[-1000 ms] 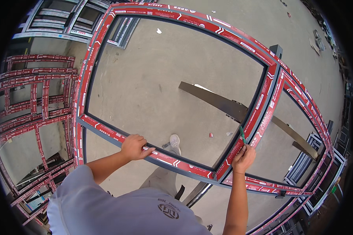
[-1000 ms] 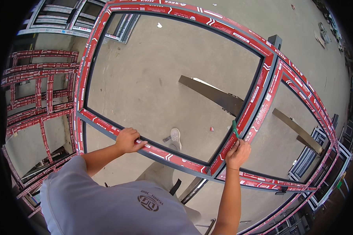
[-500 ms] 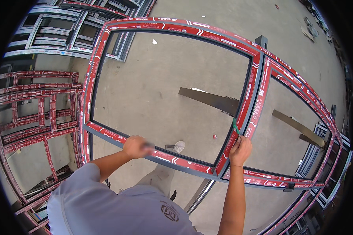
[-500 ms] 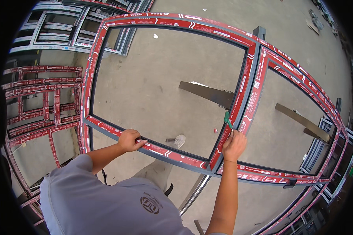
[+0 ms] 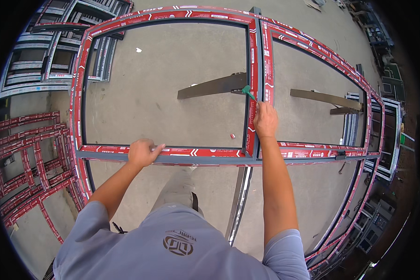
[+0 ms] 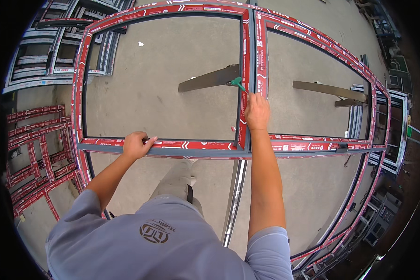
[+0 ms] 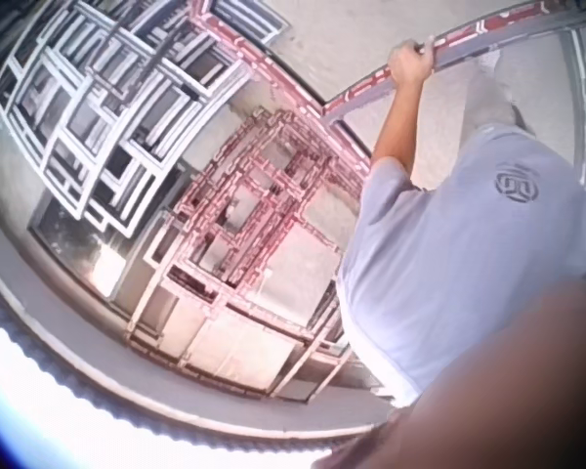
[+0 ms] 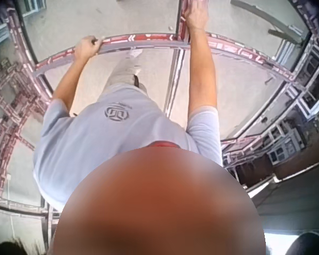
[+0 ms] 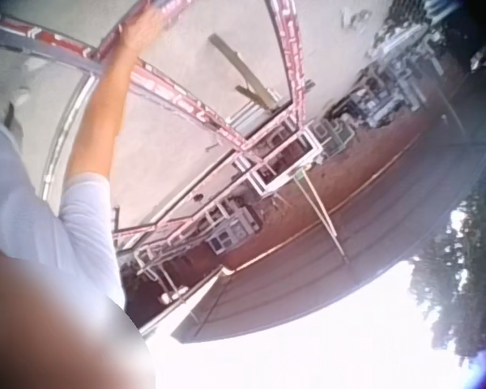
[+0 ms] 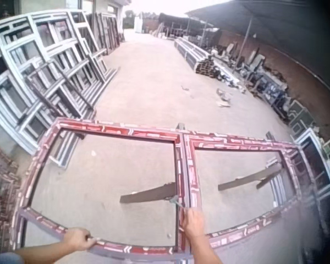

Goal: The person assembles a window frame by inserting a black rubber seal into the grooves of a red and grey metal frame using a green T-handle tool. They work along the edges and corners, then lift and reposition the frame to continue the process.

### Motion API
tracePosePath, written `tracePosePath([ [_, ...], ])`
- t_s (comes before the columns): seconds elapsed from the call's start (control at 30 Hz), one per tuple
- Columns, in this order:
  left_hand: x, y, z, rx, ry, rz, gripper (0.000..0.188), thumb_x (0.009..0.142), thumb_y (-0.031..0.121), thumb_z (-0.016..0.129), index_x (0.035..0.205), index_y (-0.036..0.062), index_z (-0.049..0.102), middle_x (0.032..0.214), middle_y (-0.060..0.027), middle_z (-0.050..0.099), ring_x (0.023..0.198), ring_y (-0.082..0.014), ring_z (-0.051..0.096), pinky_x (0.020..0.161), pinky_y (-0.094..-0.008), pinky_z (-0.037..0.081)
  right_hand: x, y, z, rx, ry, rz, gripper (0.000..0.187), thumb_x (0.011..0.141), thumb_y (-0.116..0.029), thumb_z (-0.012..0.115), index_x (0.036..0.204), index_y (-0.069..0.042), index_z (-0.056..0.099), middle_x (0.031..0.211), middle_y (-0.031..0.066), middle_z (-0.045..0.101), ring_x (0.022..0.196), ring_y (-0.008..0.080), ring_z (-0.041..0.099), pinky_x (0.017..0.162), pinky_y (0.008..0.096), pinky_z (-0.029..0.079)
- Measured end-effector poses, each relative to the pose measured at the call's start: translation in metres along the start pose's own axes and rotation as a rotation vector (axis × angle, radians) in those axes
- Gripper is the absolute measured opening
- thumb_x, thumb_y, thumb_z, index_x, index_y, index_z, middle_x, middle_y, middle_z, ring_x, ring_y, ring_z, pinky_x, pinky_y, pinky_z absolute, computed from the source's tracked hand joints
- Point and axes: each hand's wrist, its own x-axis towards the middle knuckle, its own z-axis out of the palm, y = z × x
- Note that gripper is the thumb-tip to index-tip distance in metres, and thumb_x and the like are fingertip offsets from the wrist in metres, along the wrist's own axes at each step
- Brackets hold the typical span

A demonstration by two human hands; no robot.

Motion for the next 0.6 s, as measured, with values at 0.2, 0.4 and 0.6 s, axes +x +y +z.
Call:
tracePosePath([
  [0.2, -0.002, 0.007, -0.004, -0.046, -0.082, -0.15, 0.07, 0.095, 0.068, 0.062, 0.072, 0.0027, 0.074, 0.073, -0.0166, 0.072, 0.074, -0.0352, 0.072, 0.068, -0.0466, 0.056, -0.102, -0.082, -0.057, 0.179, 0.101, 0.215, 0.008, 0.098, -0.008, 0.067, 0.106, -0.005, 0.067, 0.089, 0.0137, 0.065, 0.08, 0.0378, 0.066, 0.069, 0.0489, 0.052],
  [0.4, -0.011, -0.002, 0.007, -0.062, 0.122, -0.113, 0.059, 0.096, 0.062, 0.065, 0.095, 0.0027, 0.073, 0.09, -0.0152, 0.075, 0.088, -0.0351, 0.072, 0.083, -0.0479, 0.055, -0.217, -0.177, -0.147, 0.664, -0.243, 0.372, 0.01, 0.103, -0.013, 0.065, 0.104, -0.003, 0.067, 0.084, 0.0162, 0.068, 0.075, 0.0342, 0.067, 0.068, 0.0413, 0.053],
  [0.6, -0.105, 0.004, 0.041, -0.193, 0.556, 0.161, 0.029, 0.094, 0.028, 0.076, 0.108, 0.0044, 0.068, 0.117, -0.014, 0.067, 0.115, -0.0364, 0.06, 0.099, -0.0483, 0.049, -0.255, -0.22, -0.212, 1.098, -0.382, 0.502, 0.02, 0.11, -0.021, 0.059, 0.108, -0.002, 0.066, 0.073, 0.0061, 0.055, 0.065, 0.0161, 0.051, 0.062, 0.032, 0.045],
])
